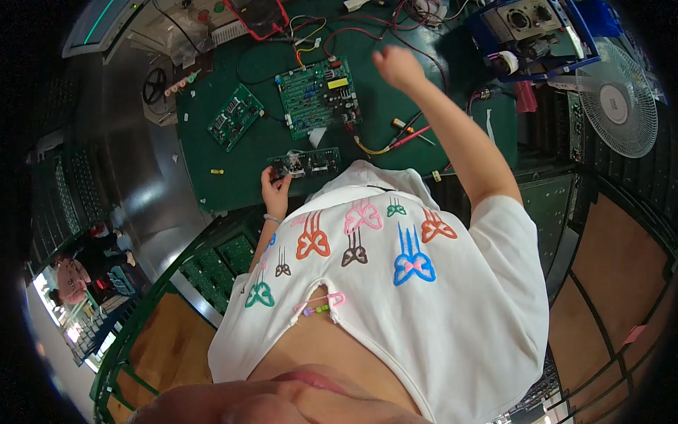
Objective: The person handles multiple green circuit boards on a workbench, connecting them with wires and a multimeter. They attach a ribbon cable to one board and use multimeter probes to test electrical connections. The person observes the boards as they light up with green LEDs, indicating successful power or signal flow.
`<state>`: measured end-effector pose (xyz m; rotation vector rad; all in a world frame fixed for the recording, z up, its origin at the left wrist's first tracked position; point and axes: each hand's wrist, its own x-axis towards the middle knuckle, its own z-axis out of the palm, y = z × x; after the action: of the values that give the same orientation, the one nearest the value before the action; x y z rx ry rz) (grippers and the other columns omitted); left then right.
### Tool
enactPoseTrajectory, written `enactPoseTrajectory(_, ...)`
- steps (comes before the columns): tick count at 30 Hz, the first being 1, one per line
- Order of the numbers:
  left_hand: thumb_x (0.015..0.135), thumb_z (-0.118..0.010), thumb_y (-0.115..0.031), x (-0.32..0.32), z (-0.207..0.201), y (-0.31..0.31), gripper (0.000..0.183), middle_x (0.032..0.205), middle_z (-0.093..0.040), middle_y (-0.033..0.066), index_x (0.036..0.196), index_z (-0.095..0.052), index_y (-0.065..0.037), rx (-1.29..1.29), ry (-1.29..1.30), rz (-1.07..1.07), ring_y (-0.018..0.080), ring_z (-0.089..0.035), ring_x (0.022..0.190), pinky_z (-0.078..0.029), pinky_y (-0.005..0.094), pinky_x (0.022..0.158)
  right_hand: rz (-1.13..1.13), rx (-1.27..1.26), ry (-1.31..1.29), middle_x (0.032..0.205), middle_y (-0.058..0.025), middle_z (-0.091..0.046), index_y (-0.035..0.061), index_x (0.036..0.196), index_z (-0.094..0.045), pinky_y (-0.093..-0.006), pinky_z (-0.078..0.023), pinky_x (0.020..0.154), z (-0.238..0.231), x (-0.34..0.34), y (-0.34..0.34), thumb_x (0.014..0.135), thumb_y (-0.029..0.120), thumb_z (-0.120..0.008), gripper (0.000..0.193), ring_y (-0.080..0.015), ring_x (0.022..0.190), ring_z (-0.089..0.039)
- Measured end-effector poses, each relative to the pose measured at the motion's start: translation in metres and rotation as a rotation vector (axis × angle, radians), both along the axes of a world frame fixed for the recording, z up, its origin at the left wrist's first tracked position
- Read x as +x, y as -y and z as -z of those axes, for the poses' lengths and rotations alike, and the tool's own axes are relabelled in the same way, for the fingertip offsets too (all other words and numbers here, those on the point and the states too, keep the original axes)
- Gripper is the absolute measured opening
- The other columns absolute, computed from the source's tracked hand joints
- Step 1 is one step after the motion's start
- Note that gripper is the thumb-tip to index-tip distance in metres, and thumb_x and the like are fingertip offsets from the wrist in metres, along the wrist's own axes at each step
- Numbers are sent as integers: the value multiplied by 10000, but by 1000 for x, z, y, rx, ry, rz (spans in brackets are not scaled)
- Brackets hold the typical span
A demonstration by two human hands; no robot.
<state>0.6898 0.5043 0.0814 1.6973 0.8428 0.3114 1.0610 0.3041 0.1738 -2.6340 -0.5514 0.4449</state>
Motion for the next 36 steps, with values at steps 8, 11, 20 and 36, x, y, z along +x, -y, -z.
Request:
enactPoseTrajectory(8,744,-711,-19,-3,4,-9,573,1063,-496,96,1230,-411,22,-157,49,68,145,-506,920,-489,260,770,-61,-78,165,1027,-157,-629,143,1114,-539,-504,-455,817,20,112,-98,820,333,-554,351,-349,958,-600)
enactPoseTrajectory(11,743,-713,-19,-11,9,-11,572,1066,-495,95,1230,-417,33,-167,12,47,146,-506,927,-491,260,769,-34,-298,183,1079,-134,-621,179,1167,-523,-563,-367,900,45,116,-125,820,410,-580,421,-341,1042,-571)
enactPoseTrajectory(20,748,-721,-51,-11,6,-13,550,1104,-489,106,1207,-435,47,-195,-21,76,158,-514,946,-498,271,784,215,290,103,924,-121,-659,141,985,-637,-427,-486,789,30,126,-99,779,427,-627,352,-321,902,-620)
enactPoseTrajectory(36,758,-711,-45,-15,29,-22,497,1105,-476,97,1167,-453,72,-168,29,121,148,-532,913,-493,255,776,-239,162,620,769,-73,-569,107,924,-621,-382,-440,635,-47,-52,128,760,99,-600,165,-283,747,-550)
